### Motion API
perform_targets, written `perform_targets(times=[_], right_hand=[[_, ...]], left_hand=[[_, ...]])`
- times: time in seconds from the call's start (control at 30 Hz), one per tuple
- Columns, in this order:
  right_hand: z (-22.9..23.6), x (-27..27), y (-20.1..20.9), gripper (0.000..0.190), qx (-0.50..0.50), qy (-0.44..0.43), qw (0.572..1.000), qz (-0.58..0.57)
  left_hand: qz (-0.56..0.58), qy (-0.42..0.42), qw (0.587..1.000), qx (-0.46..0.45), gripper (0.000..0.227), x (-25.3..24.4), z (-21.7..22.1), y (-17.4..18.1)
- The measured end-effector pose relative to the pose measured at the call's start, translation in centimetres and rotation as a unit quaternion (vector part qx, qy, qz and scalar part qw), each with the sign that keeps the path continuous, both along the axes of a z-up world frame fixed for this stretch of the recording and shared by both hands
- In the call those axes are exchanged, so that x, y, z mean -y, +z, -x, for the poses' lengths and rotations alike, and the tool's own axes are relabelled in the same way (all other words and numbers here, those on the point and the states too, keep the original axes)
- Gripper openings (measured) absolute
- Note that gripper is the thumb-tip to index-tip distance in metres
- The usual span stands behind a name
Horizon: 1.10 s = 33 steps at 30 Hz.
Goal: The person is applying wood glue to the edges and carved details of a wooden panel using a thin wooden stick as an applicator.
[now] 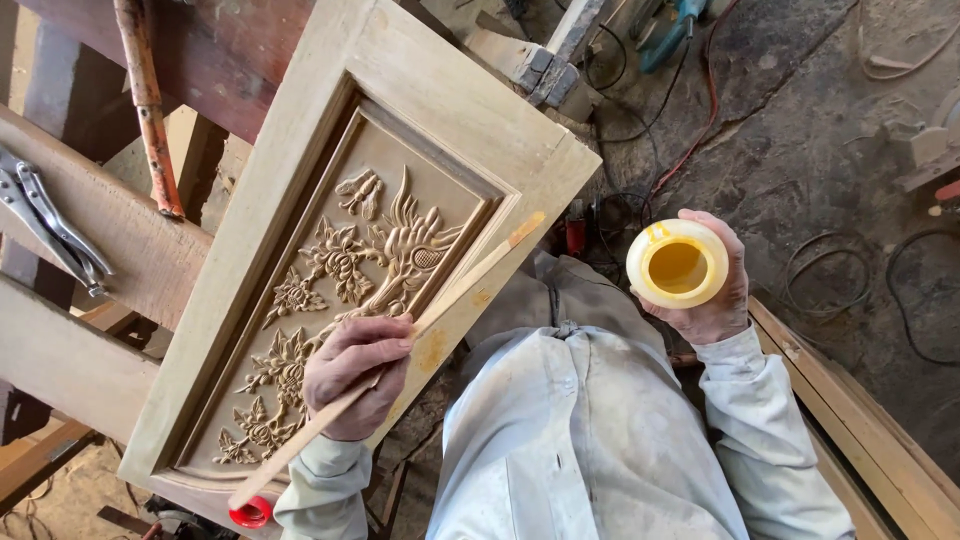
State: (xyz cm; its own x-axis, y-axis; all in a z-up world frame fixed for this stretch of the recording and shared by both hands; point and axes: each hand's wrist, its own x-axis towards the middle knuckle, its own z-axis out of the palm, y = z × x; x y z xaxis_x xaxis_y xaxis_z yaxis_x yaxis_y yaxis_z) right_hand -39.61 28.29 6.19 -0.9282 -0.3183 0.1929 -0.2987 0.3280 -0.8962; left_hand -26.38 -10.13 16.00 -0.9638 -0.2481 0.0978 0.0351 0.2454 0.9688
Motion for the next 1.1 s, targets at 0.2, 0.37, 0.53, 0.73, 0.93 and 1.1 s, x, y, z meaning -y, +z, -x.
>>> perform_targets(times=[0.2, 0.37, 0.53, 0.73, 0.93, 1.1], right_hand=[[-0.8, -0.1, 1.0, 0.093, 0.077, 0.007, 0.996, 0.055], [-0.3, -0.1, 1.5, 0.092, 0.070, 0.012, 0.996, 0.052], [-0.4, -0.6, 1.2, 0.094, 0.075, 0.020, 0.995, 0.060], [-0.2, -0.8, 1.6, 0.094, 0.081, 0.033, 0.995, 0.043], [-0.1, -0.8, 1.3, 0.093, 0.071, 0.033, 0.996, 0.051], [0.8, -0.1, 0.5, 0.091, -0.014, 0.031, 0.999, 0.042]], left_hand=[[0.081, -0.095, 0.992, 0.003, 0.011, -0.2, -2.1, -0.1], [0.049, -0.097, 0.994, -0.026, 0.014, -0.1, -2.6, -0.7], [0.018, -0.076, 0.997, -0.018, 0.010, -0.3, -3.4, -2.1], [0.021, -0.032, 0.999, -0.028, 0.019, -0.6, -3.8, -2.8], [0.035, -0.030, 0.998, -0.030, 0.019, -0.4, -4.6, -3.4], [-0.004, 0.010, 0.999, -0.044, 0.006, -1.4, -3.4, -4.2]])
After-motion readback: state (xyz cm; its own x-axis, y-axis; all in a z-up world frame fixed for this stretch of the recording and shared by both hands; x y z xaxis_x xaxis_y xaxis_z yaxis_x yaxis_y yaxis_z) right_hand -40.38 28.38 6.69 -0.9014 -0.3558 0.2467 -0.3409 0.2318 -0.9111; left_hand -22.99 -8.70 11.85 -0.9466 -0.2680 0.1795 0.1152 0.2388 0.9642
